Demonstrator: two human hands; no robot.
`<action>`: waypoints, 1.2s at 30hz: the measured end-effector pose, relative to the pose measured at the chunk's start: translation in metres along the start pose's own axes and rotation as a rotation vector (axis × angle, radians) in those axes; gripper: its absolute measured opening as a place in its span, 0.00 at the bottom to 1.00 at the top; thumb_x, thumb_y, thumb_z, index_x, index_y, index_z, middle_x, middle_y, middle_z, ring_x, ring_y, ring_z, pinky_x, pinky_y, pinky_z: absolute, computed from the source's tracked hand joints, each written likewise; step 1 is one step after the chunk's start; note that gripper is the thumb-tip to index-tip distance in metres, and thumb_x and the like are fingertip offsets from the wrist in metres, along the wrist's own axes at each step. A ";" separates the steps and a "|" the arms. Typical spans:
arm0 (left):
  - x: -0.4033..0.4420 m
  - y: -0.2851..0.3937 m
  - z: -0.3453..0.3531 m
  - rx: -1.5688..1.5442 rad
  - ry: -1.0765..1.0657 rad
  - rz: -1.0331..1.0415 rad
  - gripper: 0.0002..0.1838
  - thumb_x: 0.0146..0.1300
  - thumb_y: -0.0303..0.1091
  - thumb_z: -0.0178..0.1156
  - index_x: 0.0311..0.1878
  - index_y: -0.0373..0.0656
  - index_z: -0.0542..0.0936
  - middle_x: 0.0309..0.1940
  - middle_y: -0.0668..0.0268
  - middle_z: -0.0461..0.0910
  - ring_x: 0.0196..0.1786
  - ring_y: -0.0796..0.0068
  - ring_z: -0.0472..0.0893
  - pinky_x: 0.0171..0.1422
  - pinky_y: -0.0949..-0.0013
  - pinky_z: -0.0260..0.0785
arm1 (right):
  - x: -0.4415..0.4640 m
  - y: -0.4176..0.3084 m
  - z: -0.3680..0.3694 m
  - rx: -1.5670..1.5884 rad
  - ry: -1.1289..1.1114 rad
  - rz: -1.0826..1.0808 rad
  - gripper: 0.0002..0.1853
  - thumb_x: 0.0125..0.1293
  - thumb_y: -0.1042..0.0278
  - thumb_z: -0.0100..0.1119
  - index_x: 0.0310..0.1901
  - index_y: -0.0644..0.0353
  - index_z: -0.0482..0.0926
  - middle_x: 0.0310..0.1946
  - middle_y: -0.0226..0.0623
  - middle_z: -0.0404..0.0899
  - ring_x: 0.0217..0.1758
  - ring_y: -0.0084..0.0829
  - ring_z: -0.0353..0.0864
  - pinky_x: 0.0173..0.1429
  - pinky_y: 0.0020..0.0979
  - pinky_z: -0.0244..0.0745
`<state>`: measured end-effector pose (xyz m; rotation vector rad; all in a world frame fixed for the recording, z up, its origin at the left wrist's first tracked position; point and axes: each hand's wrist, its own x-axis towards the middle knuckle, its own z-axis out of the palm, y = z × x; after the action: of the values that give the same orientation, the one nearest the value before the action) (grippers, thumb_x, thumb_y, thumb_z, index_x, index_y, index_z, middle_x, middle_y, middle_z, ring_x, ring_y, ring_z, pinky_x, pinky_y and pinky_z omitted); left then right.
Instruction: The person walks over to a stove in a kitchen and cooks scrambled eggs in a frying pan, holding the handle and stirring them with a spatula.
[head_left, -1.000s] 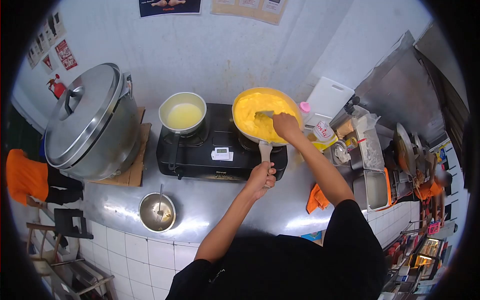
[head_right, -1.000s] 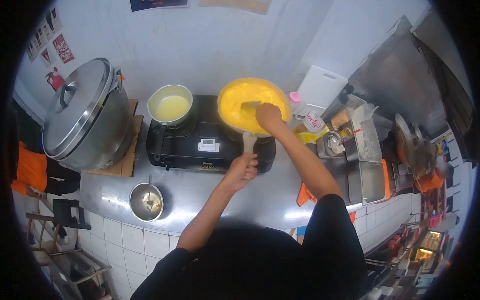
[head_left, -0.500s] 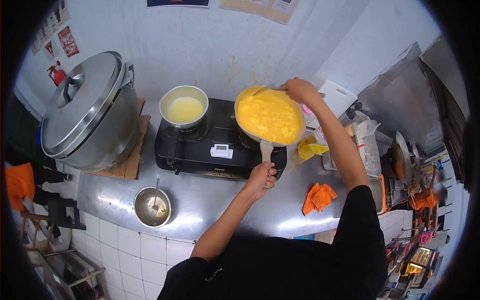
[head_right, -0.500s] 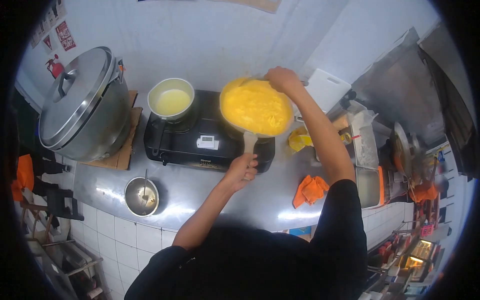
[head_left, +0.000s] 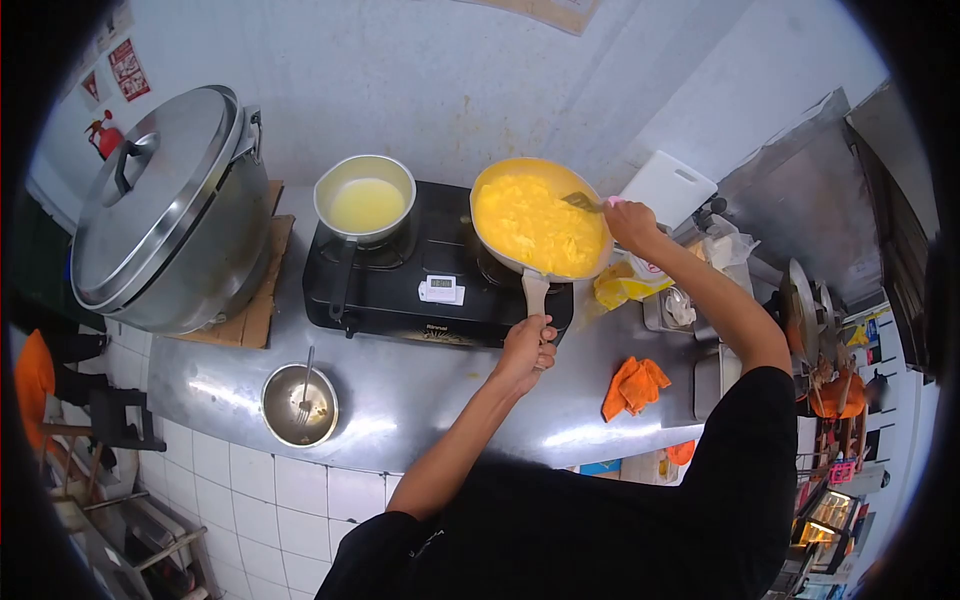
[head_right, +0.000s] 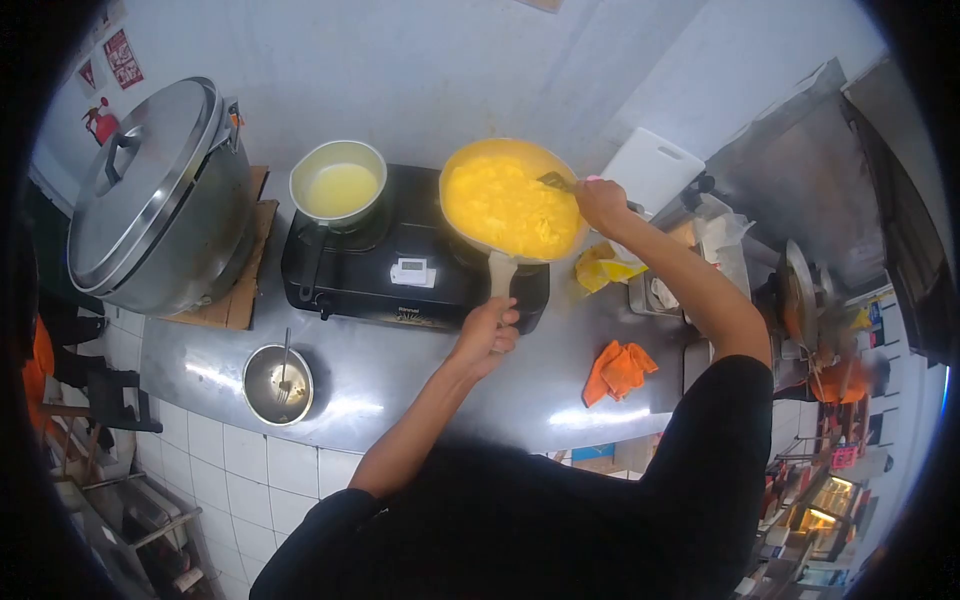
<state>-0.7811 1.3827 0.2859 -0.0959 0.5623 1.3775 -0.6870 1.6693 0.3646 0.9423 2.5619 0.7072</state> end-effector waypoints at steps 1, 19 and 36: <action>0.001 0.000 0.000 -0.001 -0.006 0.001 0.09 0.66 0.35 0.48 0.46 0.45 0.67 0.25 0.74 0.64 0.18 0.88 0.55 0.18 0.81 0.47 | -0.005 0.000 -0.001 0.010 -0.061 0.009 0.12 0.62 0.70 0.47 0.45 0.57 0.78 0.33 0.44 0.81 0.37 0.43 0.84 0.36 0.40 0.80; -0.004 0.011 0.001 0.055 -0.013 -0.051 0.06 0.65 0.34 0.46 0.43 0.45 0.65 0.24 0.73 0.64 0.17 0.87 0.56 0.17 0.80 0.48 | 0.006 0.000 -0.030 0.763 -1.105 -0.075 0.12 0.68 0.57 0.46 0.40 0.55 0.75 0.19 0.20 0.65 0.16 0.15 0.59 0.18 0.22 0.58; -0.005 0.013 0.002 0.063 -0.009 -0.086 0.08 0.67 0.36 0.46 0.47 0.46 0.65 0.25 0.73 0.64 0.18 0.87 0.57 0.18 0.82 0.48 | 0.016 0.053 -0.094 0.421 -1.106 -0.063 0.21 0.56 0.64 0.63 0.53 0.51 0.78 0.27 0.24 0.78 0.27 0.20 0.74 0.32 0.25 0.69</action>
<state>-0.7933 1.3824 0.2932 -0.0617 0.5870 1.2746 -0.7137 1.6834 0.4699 0.9685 1.7082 -0.3542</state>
